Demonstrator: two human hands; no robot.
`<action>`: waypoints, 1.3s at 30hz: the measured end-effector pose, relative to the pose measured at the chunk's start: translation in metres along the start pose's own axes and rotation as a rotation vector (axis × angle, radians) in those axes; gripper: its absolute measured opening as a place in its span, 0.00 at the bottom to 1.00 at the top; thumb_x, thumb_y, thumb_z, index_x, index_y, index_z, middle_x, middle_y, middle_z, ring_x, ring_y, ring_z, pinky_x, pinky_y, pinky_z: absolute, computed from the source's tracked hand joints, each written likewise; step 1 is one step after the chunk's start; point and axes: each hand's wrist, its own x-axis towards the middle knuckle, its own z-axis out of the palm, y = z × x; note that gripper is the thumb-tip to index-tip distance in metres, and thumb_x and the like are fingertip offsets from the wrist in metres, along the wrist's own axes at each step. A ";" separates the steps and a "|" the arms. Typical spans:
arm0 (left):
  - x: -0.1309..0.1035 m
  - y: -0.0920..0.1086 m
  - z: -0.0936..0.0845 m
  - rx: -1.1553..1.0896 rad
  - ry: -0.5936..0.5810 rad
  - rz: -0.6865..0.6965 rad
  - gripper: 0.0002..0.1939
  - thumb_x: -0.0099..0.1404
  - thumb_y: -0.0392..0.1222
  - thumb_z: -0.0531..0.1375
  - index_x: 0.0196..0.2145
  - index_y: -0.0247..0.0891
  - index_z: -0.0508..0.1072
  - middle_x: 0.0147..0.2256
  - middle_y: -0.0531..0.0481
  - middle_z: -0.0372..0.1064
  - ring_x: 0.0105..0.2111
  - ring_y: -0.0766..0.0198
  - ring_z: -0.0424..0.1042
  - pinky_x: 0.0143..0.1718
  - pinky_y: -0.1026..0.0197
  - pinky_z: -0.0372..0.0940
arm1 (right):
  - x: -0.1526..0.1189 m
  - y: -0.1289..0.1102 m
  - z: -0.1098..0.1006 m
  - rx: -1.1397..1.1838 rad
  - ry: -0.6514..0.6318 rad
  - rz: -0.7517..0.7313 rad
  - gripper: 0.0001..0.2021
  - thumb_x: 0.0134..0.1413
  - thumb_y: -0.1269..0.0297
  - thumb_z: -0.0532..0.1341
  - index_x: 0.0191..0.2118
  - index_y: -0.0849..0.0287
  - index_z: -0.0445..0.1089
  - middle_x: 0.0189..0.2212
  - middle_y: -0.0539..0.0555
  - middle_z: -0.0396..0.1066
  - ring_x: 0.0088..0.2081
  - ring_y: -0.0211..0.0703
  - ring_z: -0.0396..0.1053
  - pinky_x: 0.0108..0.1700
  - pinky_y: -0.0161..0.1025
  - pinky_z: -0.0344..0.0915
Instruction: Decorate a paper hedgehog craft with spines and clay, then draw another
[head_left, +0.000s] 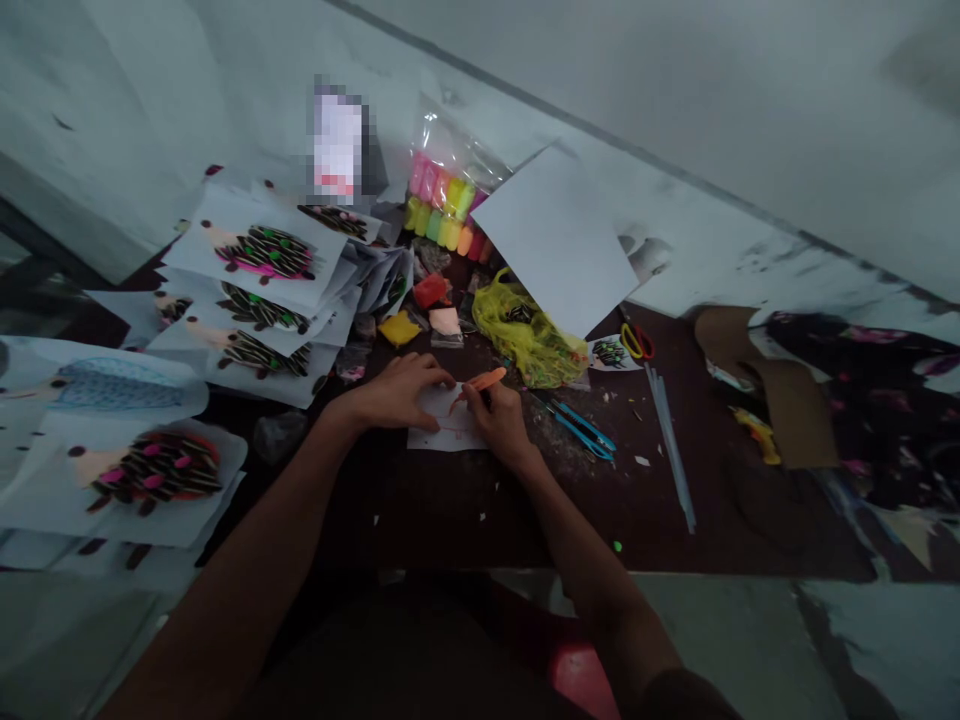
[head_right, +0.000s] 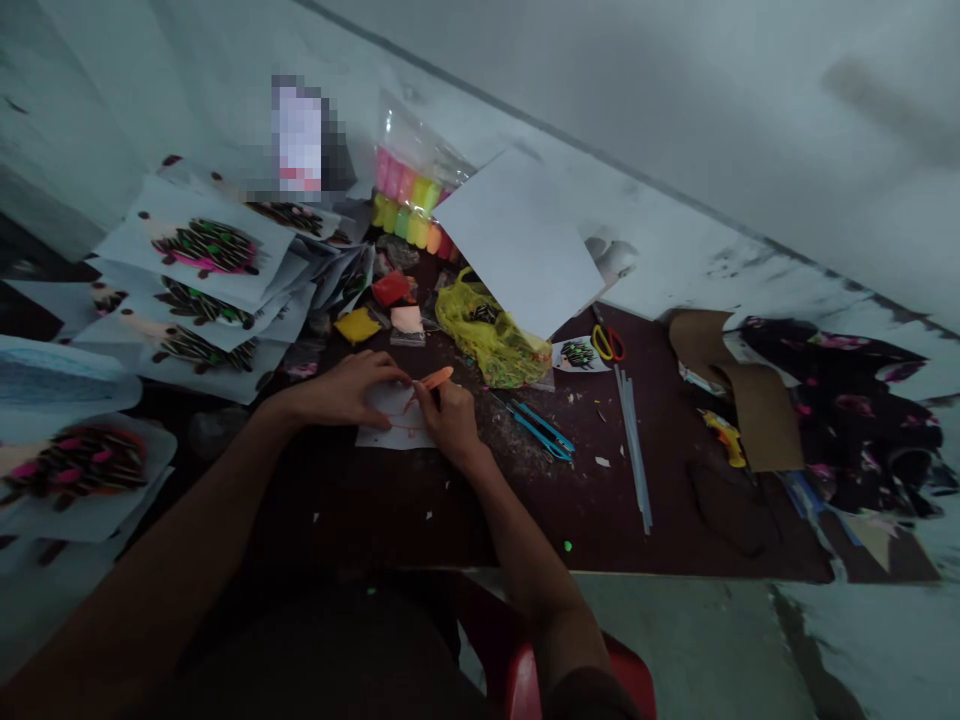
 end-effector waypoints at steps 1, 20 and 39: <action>0.000 0.000 0.000 0.002 0.001 -0.001 0.29 0.52 0.49 0.69 0.52 0.48 0.74 0.49 0.48 0.68 0.50 0.49 0.66 0.52 0.51 0.60 | 0.000 0.000 0.000 0.002 -0.006 -0.001 0.13 0.66 0.58 0.58 0.33 0.60 0.73 0.29 0.57 0.77 0.30 0.44 0.75 0.34 0.37 0.65; 0.000 0.003 -0.002 0.023 -0.014 -0.025 0.29 0.52 0.49 0.67 0.53 0.48 0.73 0.50 0.47 0.68 0.52 0.47 0.66 0.52 0.50 0.61 | 0.000 0.005 -0.004 -0.056 0.014 0.053 0.13 0.65 0.57 0.58 0.33 0.59 0.72 0.28 0.56 0.76 0.29 0.44 0.73 0.34 0.36 0.64; 0.000 0.003 -0.002 0.011 -0.014 -0.031 0.29 0.52 0.49 0.68 0.52 0.48 0.74 0.50 0.47 0.68 0.52 0.47 0.66 0.53 0.50 0.60 | -0.002 0.005 -0.007 -0.020 0.020 0.042 0.13 0.64 0.57 0.59 0.33 0.59 0.74 0.29 0.57 0.78 0.30 0.44 0.74 0.35 0.37 0.66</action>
